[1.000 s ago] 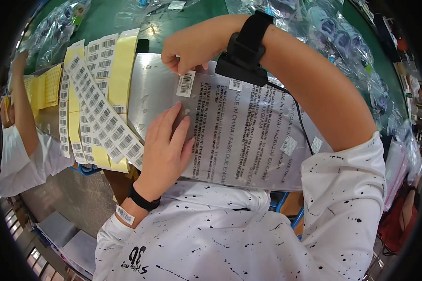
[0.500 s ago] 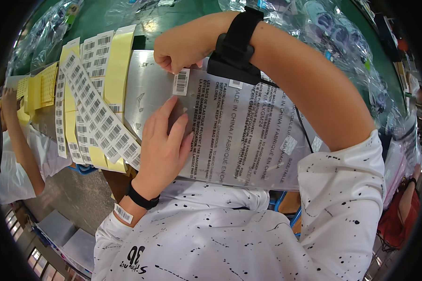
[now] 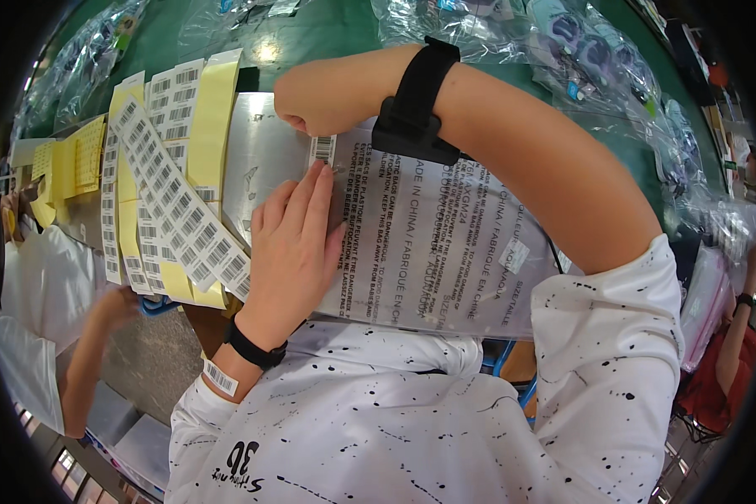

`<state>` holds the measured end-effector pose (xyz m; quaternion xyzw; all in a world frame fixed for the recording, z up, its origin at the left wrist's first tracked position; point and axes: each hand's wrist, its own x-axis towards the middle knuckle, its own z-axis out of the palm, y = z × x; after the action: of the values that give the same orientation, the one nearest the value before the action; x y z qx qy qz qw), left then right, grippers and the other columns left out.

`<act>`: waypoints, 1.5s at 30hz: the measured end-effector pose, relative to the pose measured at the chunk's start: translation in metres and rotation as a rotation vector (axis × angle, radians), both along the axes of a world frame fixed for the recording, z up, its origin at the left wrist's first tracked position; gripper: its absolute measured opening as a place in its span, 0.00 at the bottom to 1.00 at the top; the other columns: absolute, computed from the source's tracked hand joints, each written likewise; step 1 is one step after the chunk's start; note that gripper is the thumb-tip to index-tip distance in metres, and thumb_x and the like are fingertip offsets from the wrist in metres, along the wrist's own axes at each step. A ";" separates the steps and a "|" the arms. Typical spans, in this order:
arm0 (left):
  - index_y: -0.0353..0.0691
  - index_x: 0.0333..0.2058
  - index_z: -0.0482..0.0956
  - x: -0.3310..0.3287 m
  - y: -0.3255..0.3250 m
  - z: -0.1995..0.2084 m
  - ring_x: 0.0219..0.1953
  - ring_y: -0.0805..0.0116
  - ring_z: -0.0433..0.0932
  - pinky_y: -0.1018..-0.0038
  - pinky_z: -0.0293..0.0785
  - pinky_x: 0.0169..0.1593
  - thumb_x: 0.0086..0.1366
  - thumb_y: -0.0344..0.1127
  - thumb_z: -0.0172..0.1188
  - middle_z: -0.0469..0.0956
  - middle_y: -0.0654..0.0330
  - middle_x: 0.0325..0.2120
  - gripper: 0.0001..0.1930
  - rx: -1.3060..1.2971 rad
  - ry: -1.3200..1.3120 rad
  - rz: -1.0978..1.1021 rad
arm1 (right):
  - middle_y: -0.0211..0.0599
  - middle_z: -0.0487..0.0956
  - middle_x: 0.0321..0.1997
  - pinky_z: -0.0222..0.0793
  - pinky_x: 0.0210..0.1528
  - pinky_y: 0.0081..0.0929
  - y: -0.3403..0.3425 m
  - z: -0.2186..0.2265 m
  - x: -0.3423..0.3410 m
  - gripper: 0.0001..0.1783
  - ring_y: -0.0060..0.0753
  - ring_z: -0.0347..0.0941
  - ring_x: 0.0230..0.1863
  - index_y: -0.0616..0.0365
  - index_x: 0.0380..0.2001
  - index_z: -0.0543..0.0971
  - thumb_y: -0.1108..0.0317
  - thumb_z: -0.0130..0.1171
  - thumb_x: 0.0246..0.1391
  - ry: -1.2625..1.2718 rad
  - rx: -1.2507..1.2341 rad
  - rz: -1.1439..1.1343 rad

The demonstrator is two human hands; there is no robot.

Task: The person applies barcode stickers to plastic bags containing pairs of slippers on a green conveyor belt. They peel individual labels from a sheet and press them onto the packaging, then move the labeled bags down the line. The person also handles a large plastic sheet with printed text, smoothing it out on the table.

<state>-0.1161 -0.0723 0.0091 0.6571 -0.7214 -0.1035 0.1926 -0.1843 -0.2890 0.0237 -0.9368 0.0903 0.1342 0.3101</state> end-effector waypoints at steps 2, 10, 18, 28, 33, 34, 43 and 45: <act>0.33 0.57 0.68 0.000 0.000 0.000 0.55 0.56 0.66 0.63 0.62 0.55 0.53 0.32 0.64 0.67 0.55 0.58 0.31 0.002 -0.036 -0.007 | 0.40 0.72 0.32 0.66 0.34 0.32 0.004 0.010 -0.001 0.05 0.41 0.71 0.33 0.64 0.23 0.76 0.73 0.52 0.47 0.020 -0.101 -0.021; 0.33 0.56 0.69 0.000 0.000 -0.001 0.55 0.57 0.66 0.63 0.62 0.55 0.53 0.34 0.64 0.67 0.56 0.58 0.30 -0.018 -0.087 -0.012 | 0.45 0.79 0.42 0.72 0.46 0.29 0.012 0.026 -0.020 0.14 0.38 0.76 0.43 0.66 0.42 0.74 0.68 0.55 0.55 -0.034 0.607 -0.495; 0.32 0.58 0.65 0.019 0.011 0.017 0.59 0.47 0.64 0.57 0.61 0.61 0.57 0.29 0.62 0.64 0.47 0.59 0.30 -0.015 0.309 0.002 | 0.47 0.79 0.43 0.71 0.47 0.36 0.054 0.088 -0.098 0.16 0.49 0.76 0.45 0.65 0.45 0.74 0.68 0.56 0.53 -0.433 0.340 -0.578; 0.29 0.59 0.60 0.033 0.004 0.032 0.45 0.68 0.78 0.80 0.75 0.41 0.66 0.32 0.56 0.72 0.50 0.49 0.26 0.583 1.143 0.205 | 0.54 0.57 0.69 0.43 0.69 0.56 0.241 0.027 -0.223 0.42 0.57 0.50 0.70 0.61 0.63 0.62 0.57 0.65 0.47 0.011 -0.310 -0.853; 0.30 0.47 0.73 0.022 -0.033 0.030 0.34 0.73 0.81 0.82 0.75 0.36 0.66 0.40 0.58 0.81 0.57 0.33 0.19 0.778 0.980 0.172 | 0.55 0.57 0.69 0.40 0.70 0.54 0.238 0.007 -0.191 0.41 0.55 0.50 0.71 0.70 0.63 0.59 0.55 0.60 0.53 -0.223 -0.287 -0.936; 0.30 0.46 0.75 0.021 -0.037 0.028 0.33 0.73 0.81 0.81 0.76 0.35 0.66 0.41 0.58 0.81 0.57 0.32 0.18 0.804 0.958 0.177 | 0.56 0.58 0.69 0.40 0.70 0.54 0.235 0.004 -0.180 0.41 0.55 0.50 0.70 0.70 0.63 0.59 0.55 0.60 0.54 -0.259 -0.265 -0.932; 0.29 0.36 0.80 0.039 -0.020 0.014 0.27 0.71 0.82 0.76 0.77 0.31 0.61 0.32 0.61 0.82 0.56 0.26 0.10 0.567 0.883 0.097 | 0.61 0.58 0.66 0.47 0.69 0.50 0.215 0.016 -0.100 0.36 0.60 0.52 0.68 0.68 0.59 0.62 0.62 0.61 0.52 -0.560 0.047 -0.780; 0.31 0.37 0.80 0.060 -0.029 0.058 0.26 0.73 0.81 0.77 0.77 0.29 0.61 0.32 0.60 0.82 0.57 0.27 0.09 0.569 0.780 0.046 | 0.59 0.60 0.65 0.52 0.67 0.47 0.212 0.033 -0.115 0.32 0.60 0.56 0.66 0.65 0.57 0.65 0.67 0.62 0.50 -0.610 0.085 -0.834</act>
<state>-0.0560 -0.1011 0.0668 0.6118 -0.5236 -0.5312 0.2633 -0.2995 -0.0766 0.0567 -0.8042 0.3561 -0.2764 0.3874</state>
